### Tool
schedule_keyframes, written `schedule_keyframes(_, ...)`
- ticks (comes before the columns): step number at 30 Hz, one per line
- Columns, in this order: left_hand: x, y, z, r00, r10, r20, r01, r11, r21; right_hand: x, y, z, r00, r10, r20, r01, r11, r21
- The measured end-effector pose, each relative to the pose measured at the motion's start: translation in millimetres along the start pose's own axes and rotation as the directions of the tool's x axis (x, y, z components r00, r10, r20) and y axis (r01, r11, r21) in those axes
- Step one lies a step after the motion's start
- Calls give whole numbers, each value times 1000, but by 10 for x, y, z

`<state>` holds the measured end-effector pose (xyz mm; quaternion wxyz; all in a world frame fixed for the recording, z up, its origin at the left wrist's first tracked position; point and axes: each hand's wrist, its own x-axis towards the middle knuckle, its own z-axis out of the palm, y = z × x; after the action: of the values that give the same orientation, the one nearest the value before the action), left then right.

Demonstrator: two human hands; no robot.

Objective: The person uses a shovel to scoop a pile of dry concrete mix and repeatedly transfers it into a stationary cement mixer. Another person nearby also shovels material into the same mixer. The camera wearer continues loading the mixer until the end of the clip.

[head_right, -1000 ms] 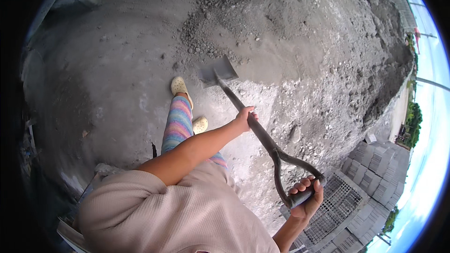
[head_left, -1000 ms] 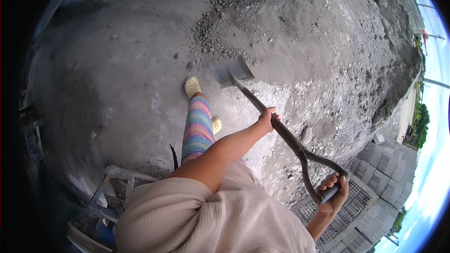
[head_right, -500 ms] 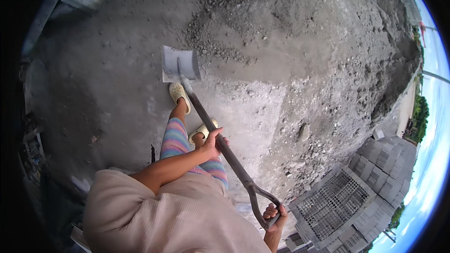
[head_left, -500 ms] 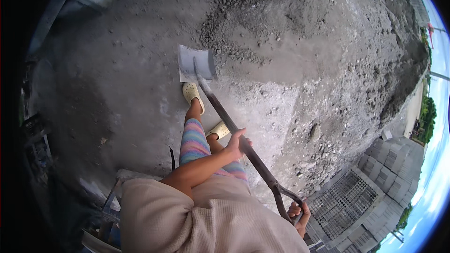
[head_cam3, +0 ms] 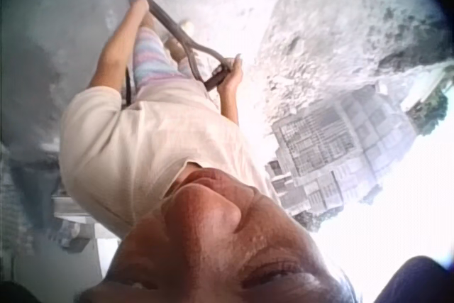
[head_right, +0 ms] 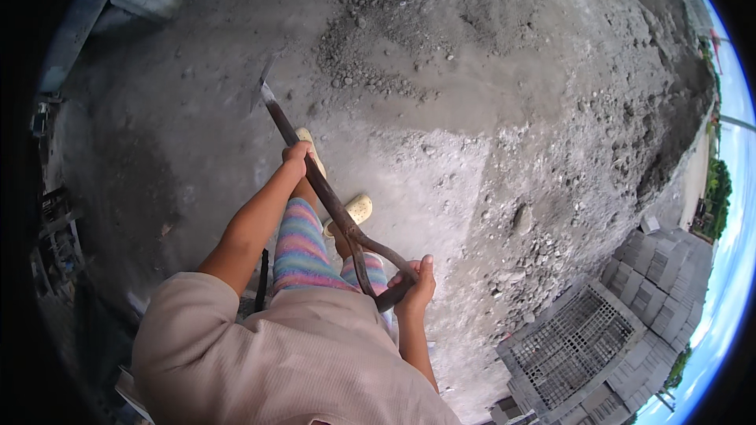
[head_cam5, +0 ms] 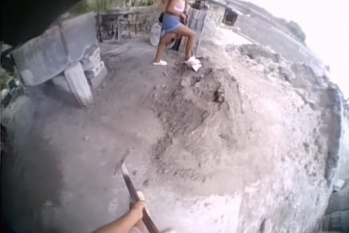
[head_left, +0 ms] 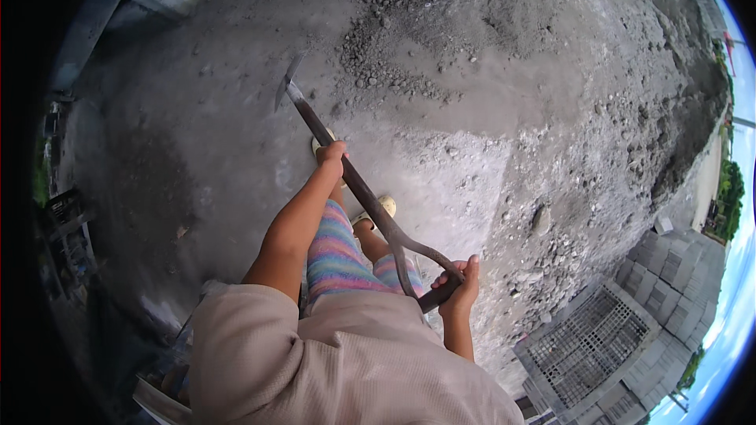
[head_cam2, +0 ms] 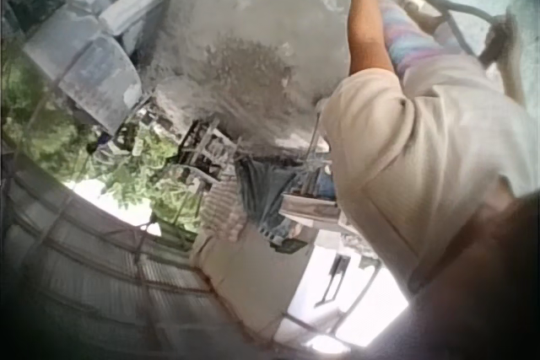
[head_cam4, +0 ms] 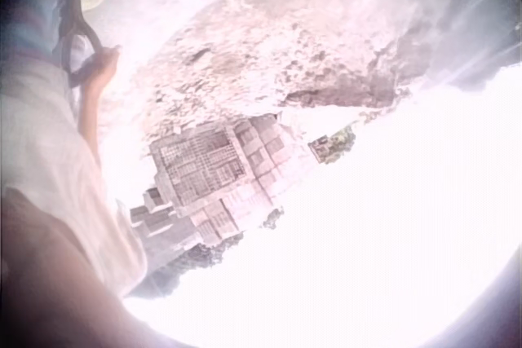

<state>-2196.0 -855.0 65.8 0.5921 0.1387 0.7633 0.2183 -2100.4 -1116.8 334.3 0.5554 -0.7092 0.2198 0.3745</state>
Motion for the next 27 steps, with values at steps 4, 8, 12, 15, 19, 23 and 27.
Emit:
schedule_keyframes(4, 284, -155, 141, 993, -39, -112, 63, 973, 223, 161, -107, 132, 982, 183, 44, -186, 980, 72)
schedule_keyframes(8, -26, -574, 453, 972, -153, -180, 211, 904, 372, 203, -217, -300, 989, 146, 1, -144, 974, 176)
schedule_keyframes(12, -1334, -1189, 957, 935, -354, 21, 333, 895, 296, -294, -836, -1016, 953, -141, -268, 143, 990, -13)
schedule_keyframes(15, -2344, -1493, 1196, 714, -620, 324, 565, 784, 256, -887, -1427, -1264, 830, -510, -226, 387, 819, -424)
schedule_keyframes(19, -3235, -1780, 1272, 485, -672, 560, 767, 635, 98, -1576, -1675, -1350, 668, -737, -106, 506, 554, -661)
schedule_keyframes(23, -3244, -1789, 1087, 351, -660, 664, 814, 566, 132, -1730, -1491, -1814, 567, -811, 144, 646, 330, -688)
schedule_keyframes(27, -2490, -1527, 868, 464, -758, 458, 707, 629, 324, -1612, -1216, -1399, 495, -637, 590, 765, -2, -644)
